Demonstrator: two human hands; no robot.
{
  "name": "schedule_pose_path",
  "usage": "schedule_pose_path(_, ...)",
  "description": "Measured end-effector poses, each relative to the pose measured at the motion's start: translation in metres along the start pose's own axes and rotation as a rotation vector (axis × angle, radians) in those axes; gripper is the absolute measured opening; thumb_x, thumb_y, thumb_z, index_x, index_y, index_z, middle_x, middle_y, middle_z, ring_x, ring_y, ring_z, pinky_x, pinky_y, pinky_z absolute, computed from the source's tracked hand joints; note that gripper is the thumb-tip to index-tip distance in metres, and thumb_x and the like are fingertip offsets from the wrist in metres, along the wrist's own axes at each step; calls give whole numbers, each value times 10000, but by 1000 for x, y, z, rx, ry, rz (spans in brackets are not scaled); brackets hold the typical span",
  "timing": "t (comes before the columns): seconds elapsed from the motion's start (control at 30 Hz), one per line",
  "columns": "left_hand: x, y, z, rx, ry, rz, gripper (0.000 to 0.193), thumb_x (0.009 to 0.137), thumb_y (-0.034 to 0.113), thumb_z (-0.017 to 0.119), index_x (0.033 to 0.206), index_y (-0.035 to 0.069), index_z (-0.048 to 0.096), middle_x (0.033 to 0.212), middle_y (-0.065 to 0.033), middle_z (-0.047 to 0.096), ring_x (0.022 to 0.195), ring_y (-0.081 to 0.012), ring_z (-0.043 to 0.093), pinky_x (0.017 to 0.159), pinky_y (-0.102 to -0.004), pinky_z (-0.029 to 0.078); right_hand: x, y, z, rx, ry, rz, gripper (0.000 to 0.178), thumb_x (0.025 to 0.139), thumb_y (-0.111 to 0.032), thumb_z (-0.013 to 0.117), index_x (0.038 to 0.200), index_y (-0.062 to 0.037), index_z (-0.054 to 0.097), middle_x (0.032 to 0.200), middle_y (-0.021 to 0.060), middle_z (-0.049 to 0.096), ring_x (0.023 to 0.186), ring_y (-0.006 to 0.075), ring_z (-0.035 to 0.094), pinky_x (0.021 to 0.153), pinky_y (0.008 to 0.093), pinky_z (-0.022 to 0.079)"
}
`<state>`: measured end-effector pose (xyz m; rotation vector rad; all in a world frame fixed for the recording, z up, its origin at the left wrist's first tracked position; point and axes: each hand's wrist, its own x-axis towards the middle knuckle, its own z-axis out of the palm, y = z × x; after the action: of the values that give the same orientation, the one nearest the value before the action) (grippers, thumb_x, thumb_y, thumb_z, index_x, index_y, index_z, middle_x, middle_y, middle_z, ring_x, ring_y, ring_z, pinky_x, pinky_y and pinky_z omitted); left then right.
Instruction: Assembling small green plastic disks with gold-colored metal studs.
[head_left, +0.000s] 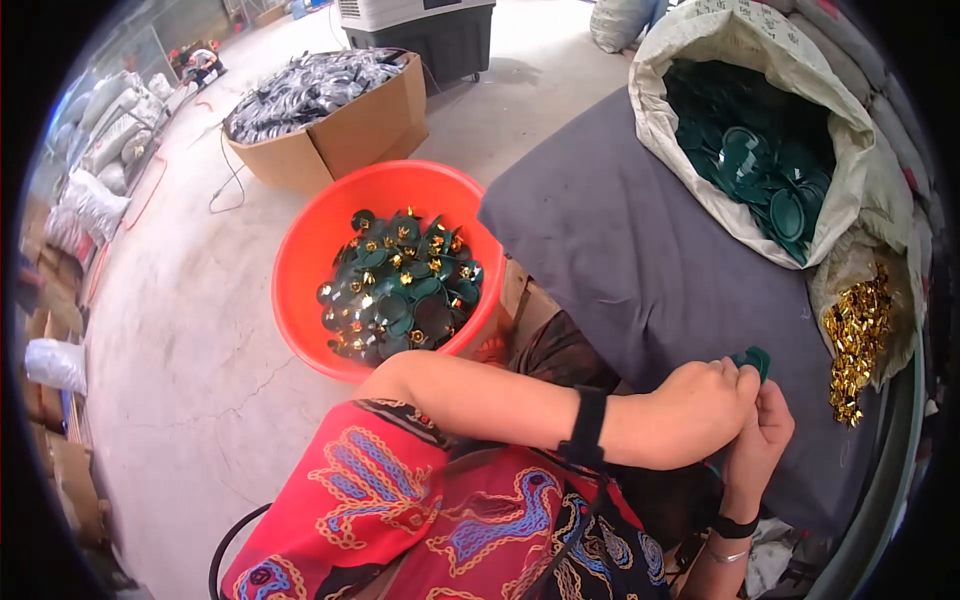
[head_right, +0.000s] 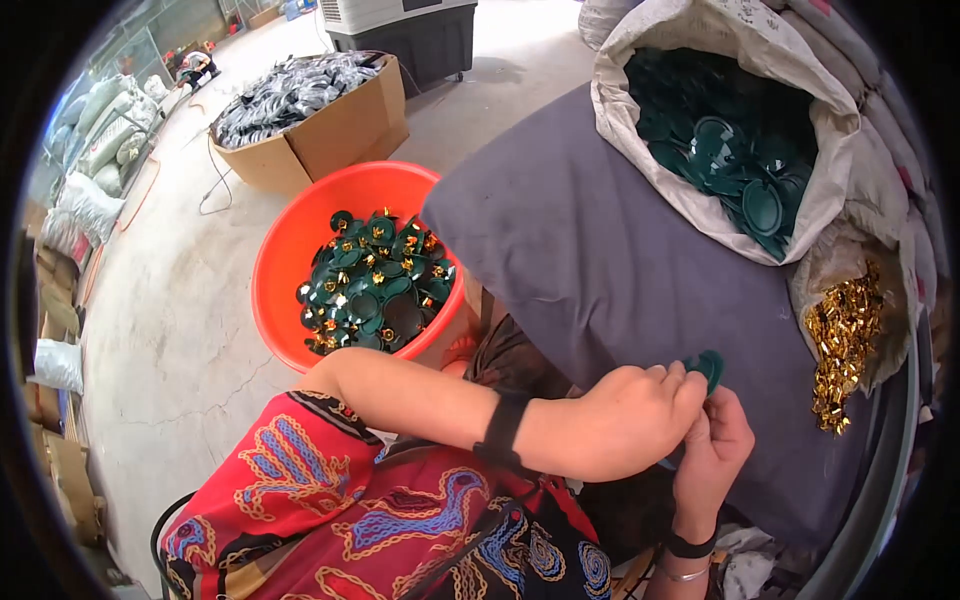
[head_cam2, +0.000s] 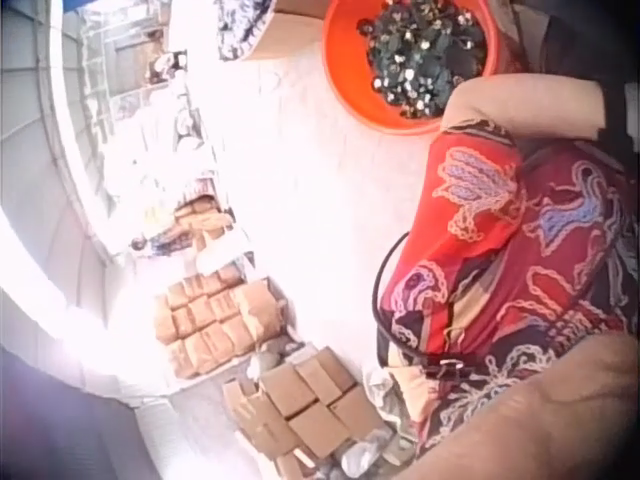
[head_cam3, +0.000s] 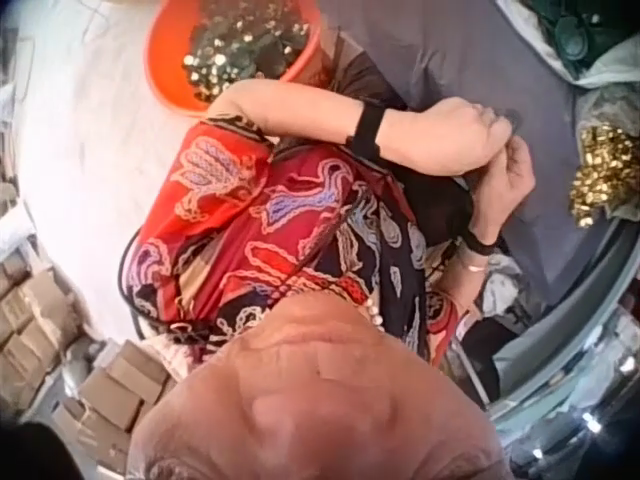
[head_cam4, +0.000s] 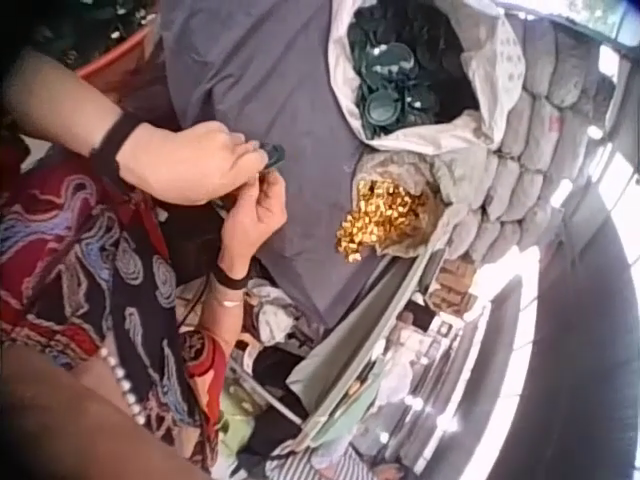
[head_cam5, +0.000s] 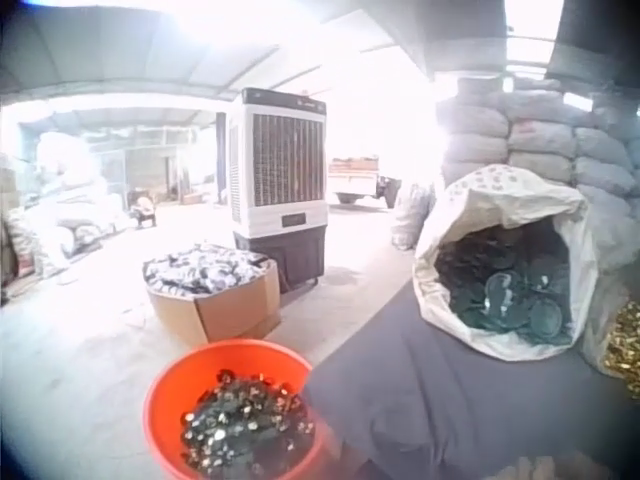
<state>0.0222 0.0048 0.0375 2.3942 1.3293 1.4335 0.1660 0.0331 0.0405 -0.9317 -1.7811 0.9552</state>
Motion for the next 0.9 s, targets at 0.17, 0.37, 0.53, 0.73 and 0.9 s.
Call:
schedule_pose_path(0.17,-5,-24,-42,-27,-219,-312,328,754,123,636,1046,6,545,904,-210,618,782,-389,620,668,-451,511,8,-8,2,425,-268,289,335,822,57,572,1154,61,527,863,90,638,718,135,630,632,260,525)
schedule_pose_path(0.37,-24,-100,-207,-321,153,-802,424,680,-71,488,1095,-44,568,909,-86,646,752,-146,631,685,-248,504,24,8,-90,-127,75,95,351,787,-63,682,1118,12,591,952,74,640,747,87,595,663,225,495)
schedule_pose_path(0.53,-10,-157,-260,649,-73,-555,611,670,-44,484,1280,-6,475,1121,-178,608,997,-231,595,781,-306,483,32,28,-203,-727,316,228,265,756,-85,653,997,24,634,867,115,671,717,175,634,670,296,503)
schedule_pose_path(0.73,119,-138,-128,263,-152,-8,527,736,-19,551,1261,28,525,1196,-132,594,1081,-223,557,841,-290,459,56,71,-282,-1311,280,266,338,707,-91,657,1039,-28,644,922,178,657,887,309,629,805,380,488)
schedule_pose_path(0.9,206,-143,-4,414,-313,225,642,723,74,618,1337,62,432,1348,-209,449,1216,-370,440,1002,-409,393,53,79,-284,-1107,89,294,418,743,-157,677,1139,-52,595,1029,207,620,996,351,586,862,406,467)
